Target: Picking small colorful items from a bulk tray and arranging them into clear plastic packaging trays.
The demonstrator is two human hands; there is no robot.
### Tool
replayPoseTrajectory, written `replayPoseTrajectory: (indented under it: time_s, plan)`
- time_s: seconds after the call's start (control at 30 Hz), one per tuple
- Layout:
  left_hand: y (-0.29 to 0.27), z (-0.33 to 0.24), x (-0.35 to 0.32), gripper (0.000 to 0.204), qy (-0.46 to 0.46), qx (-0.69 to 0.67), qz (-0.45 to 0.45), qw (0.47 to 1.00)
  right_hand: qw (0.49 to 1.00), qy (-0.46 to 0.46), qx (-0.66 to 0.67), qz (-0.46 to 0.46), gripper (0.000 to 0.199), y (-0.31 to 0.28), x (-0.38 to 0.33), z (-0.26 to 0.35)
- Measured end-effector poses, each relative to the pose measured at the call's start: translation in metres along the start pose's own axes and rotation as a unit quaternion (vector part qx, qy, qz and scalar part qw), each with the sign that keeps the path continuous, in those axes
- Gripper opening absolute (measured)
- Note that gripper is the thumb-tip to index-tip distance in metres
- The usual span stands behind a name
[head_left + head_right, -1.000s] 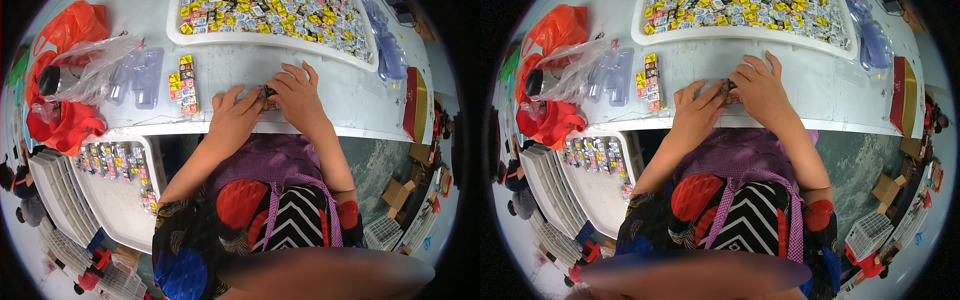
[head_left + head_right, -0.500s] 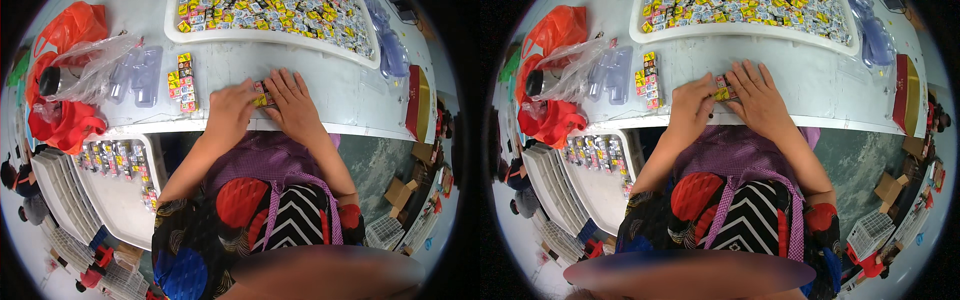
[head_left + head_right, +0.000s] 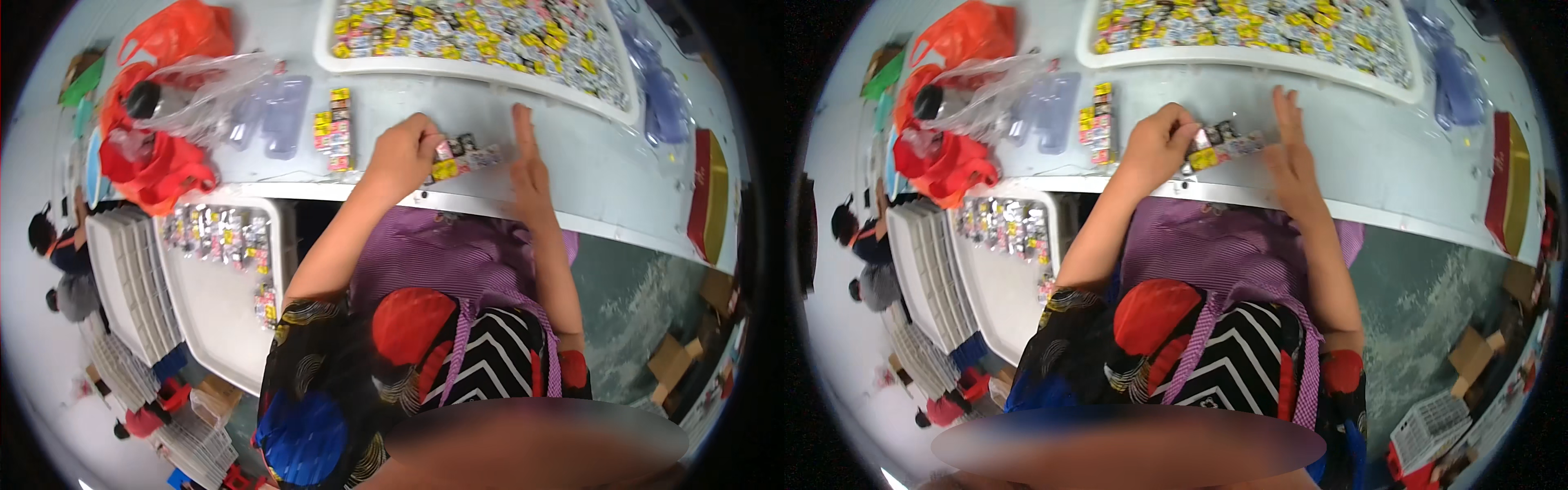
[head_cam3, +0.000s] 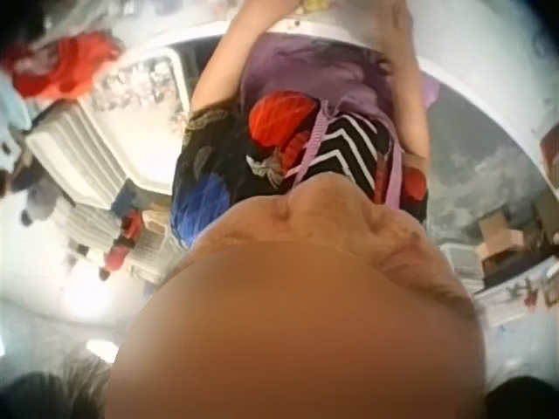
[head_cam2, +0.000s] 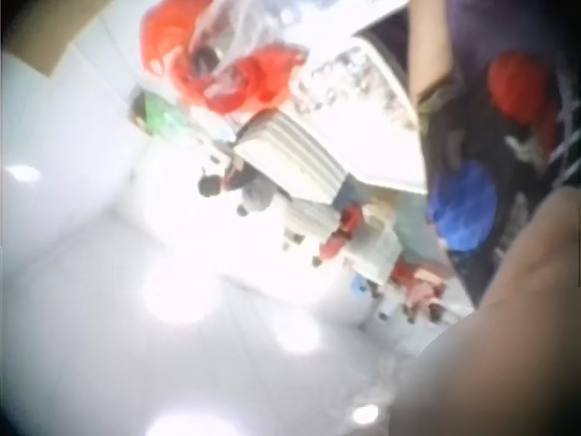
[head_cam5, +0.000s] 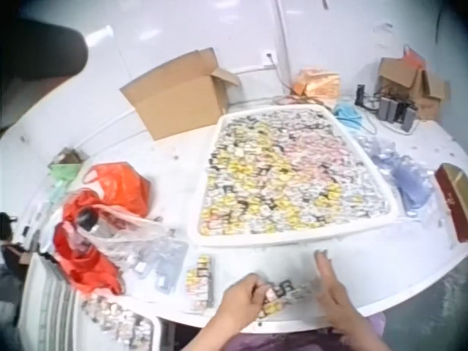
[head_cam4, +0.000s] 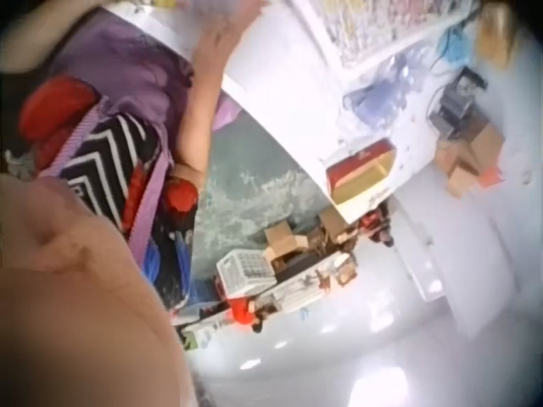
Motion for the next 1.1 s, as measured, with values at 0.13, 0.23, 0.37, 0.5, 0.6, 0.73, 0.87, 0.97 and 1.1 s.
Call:
replayPoseTrajectory:
  time_s: [0.13,0.23,0.37,0.5,0.6,0.73,0.87,0.97,1.1]
  plan:
    - [-0.031,0.022,-0.017,0.01,-0.004,-0.089,-0.081,0.993,0.998,0.039,0.041,-0.008,0.071,0.003,-0.002,0.003]
    - [-0.074,0.033,-0.033,0.009,-0.097,-0.229,-0.136,0.959,0.998,0.044,0.046,-0.019,0.071,-0.004,-0.003,0.004]
    - [-0.115,0.056,-0.051,0.009,-0.137,-0.275,-0.204,0.93,0.999,0.041,0.014,-0.004,0.069,0.001,0.001,0.001]
    - [-0.129,0.086,-0.045,0.01,-0.155,-0.317,-0.237,0.905,0.999,0.006,-0.036,0.003,0.065,0.003,0.001,0.001]
    - [-0.14,0.098,-0.042,0.011,-0.173,-0.326,-0.233,0.9,0.998,-0.018,-0.056,0.023,0.062,0.006,0.003,0.006]
    - [-0.146,0.11,-0.035,0.012,-0.167,-0.25,-0.176,0.938,0.981,-0.045,-0.176,0.063,0.058,0.021,0.003,0.024]
    - [-0.141,0.104,-0.031,0.018,-0.135,-0.136,-0.19,0.963,0.978,0.11,0.124,0.129,0.056,0.072,0.003,0.032]
    - [-0.137,0.097,-0.033,0.019,-0.133,-0.141,-0.173,0.966,0.926,0.139,0.314,0.157,0.059,0.119,0.014,0.045]
    - [-0.12,0.088,-0.042,0.02,-0.165,-0.16,-0.16,0.96,0.899,0.223,0.331,0.18,0.062,0.16,0.03,0.054]
Point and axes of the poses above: each hand's wrist, its own x-axis towards the middle knuckle, its own y-axis out of the palm, z = x × y, the point moved 5 cm from there along x, towards the middle knuckle
